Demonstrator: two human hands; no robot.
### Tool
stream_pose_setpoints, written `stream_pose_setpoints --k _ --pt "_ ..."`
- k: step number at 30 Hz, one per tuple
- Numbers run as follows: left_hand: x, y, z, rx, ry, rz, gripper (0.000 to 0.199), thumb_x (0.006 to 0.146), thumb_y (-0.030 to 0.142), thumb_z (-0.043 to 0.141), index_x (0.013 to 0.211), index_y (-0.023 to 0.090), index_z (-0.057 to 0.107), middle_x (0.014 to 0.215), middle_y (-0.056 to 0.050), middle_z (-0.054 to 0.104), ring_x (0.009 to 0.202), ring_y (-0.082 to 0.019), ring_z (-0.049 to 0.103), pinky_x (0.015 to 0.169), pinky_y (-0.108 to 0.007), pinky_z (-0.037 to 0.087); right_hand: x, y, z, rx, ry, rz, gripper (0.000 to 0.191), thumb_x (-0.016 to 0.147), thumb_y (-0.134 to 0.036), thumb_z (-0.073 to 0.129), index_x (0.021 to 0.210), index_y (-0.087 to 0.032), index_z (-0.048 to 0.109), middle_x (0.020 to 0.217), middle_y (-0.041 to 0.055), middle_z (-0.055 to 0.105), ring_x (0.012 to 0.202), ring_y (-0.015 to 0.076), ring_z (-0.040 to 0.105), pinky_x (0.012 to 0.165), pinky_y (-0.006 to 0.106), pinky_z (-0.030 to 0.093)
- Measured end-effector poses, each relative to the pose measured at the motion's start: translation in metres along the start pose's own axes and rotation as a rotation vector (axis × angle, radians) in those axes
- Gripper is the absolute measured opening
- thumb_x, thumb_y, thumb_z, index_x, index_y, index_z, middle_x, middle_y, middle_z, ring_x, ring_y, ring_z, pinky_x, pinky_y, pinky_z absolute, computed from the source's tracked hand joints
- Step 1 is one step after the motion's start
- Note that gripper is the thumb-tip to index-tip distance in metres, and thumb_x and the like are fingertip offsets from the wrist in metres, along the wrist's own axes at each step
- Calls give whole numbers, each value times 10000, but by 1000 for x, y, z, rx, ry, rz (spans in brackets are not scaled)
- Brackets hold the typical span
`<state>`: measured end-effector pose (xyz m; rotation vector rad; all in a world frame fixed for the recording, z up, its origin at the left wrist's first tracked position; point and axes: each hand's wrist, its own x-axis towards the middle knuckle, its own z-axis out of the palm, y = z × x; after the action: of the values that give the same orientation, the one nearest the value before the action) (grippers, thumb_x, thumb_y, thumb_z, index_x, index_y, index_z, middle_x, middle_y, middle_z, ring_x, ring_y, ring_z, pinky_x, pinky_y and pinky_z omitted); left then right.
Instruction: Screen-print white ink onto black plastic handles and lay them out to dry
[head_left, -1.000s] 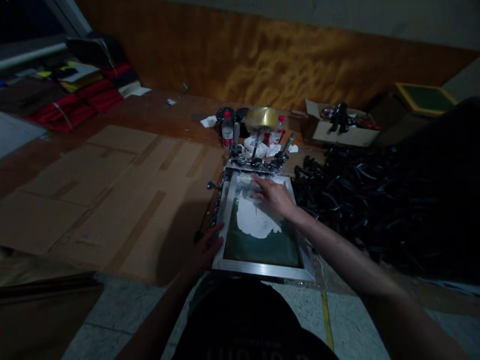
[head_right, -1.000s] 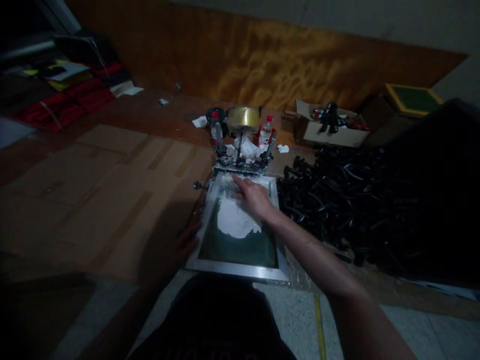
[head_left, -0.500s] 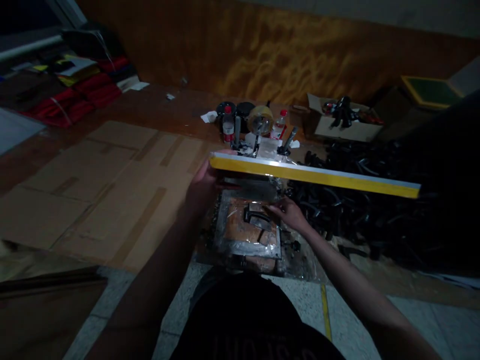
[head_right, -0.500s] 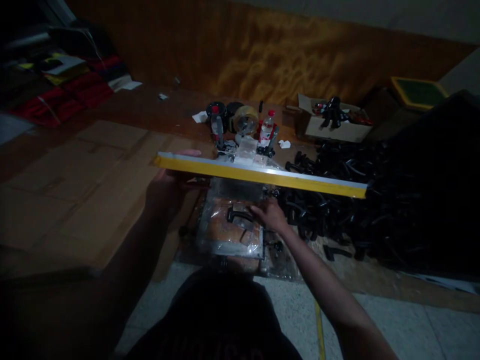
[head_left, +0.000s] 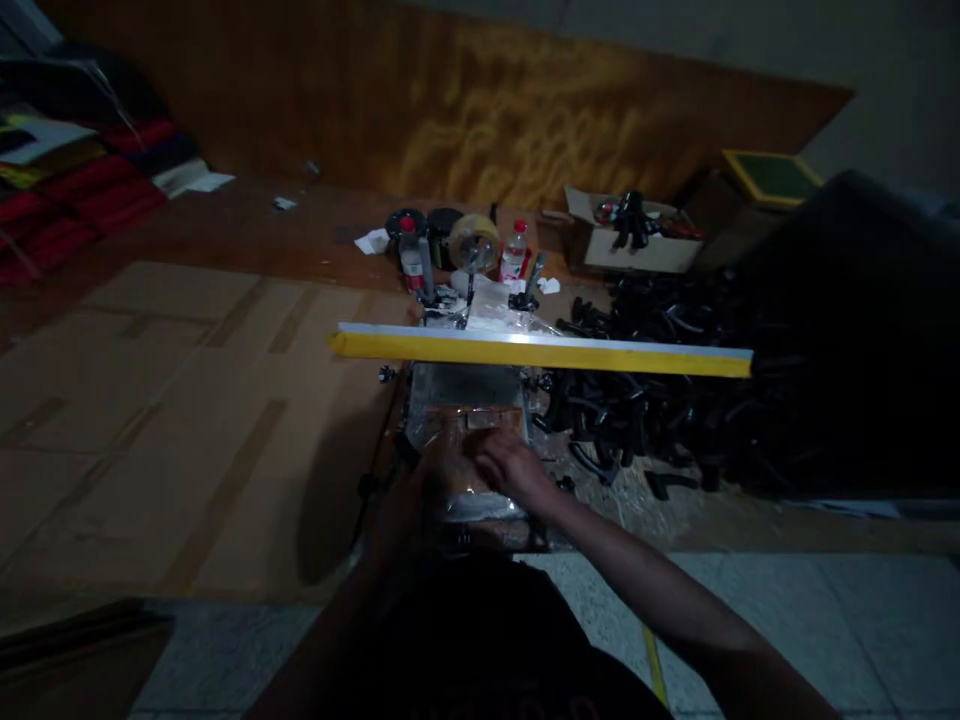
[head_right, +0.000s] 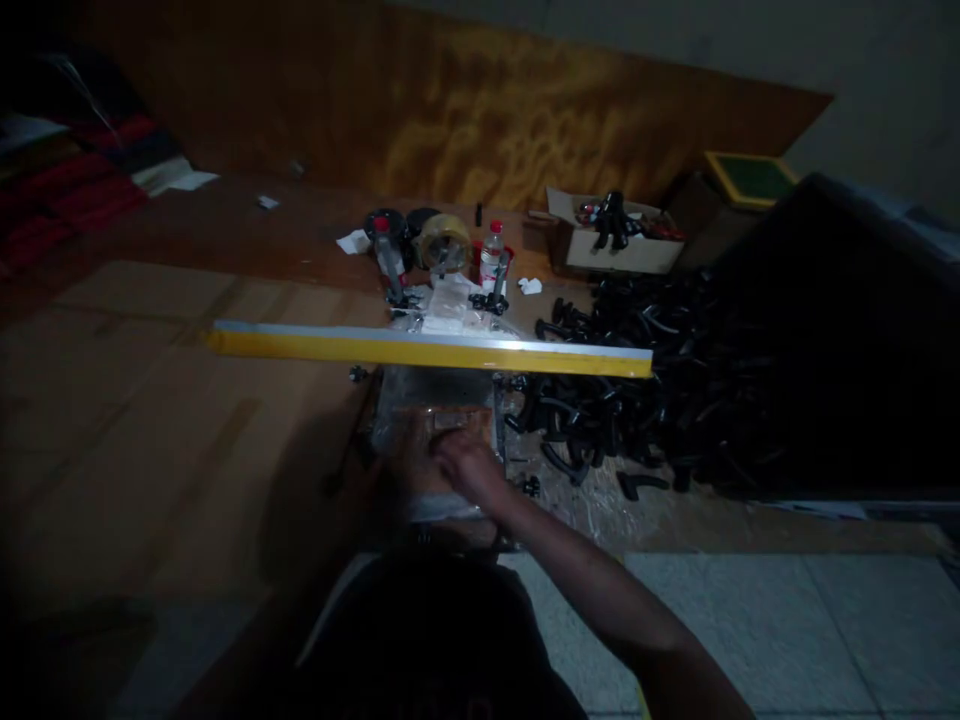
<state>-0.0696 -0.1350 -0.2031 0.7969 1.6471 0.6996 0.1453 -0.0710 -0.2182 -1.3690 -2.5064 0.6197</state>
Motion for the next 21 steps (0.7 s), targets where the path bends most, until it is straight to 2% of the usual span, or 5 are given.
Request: stream_pose_setpoints --k 4,9,12,15,21 --pt "38 -9 -73 670 274 -45 601 928 540 318 1280 126 574 1181 -227 679 1100 -403 642 873 -483 500 11 101 -41 -264 47 445 388 857 -25 444 1195 -107 615 1177 211 631 1099 269 563 920 372 454" --pt "64 -33 -118 1073 207 -160 587 940 476 296 1250 80 598 1190 -270 680 1089 -373 666 829 -408 500 3 167 -58 -400 62 433 402 832 -44 443 1157 -192 626 990 182 672 926 279 608 722 356 469" --pt "65 -33 -121 1101 239 -183 619 914 570 329 1177 108 645 1170 -273 686 1069 -401 666 808 -438 499 -8 159 -65 -377 165 406 265 886 -127 415 987 -189 653 964 194 651 821 276 618 668 372 450" --pt "61 -4 -111 1057 324 -87 592 916 588 310 1083 150 670 1100 -235 712 1009 -390 675 775 -443 496 -9 124 -60 -239 233 349 190 923 -256 453 942 -189 630 962 143 650 849 254 633 734 361 491" --pt "33 116 -53 56 341 566 452 923 544 381 1043 177 616 666 -7 608 490 -117 505 473 -219 386 10 32 3 77 118 -63 393 922 -148 458 1273 -223 618 1204 107 650 1092 215 611 917 361 504"
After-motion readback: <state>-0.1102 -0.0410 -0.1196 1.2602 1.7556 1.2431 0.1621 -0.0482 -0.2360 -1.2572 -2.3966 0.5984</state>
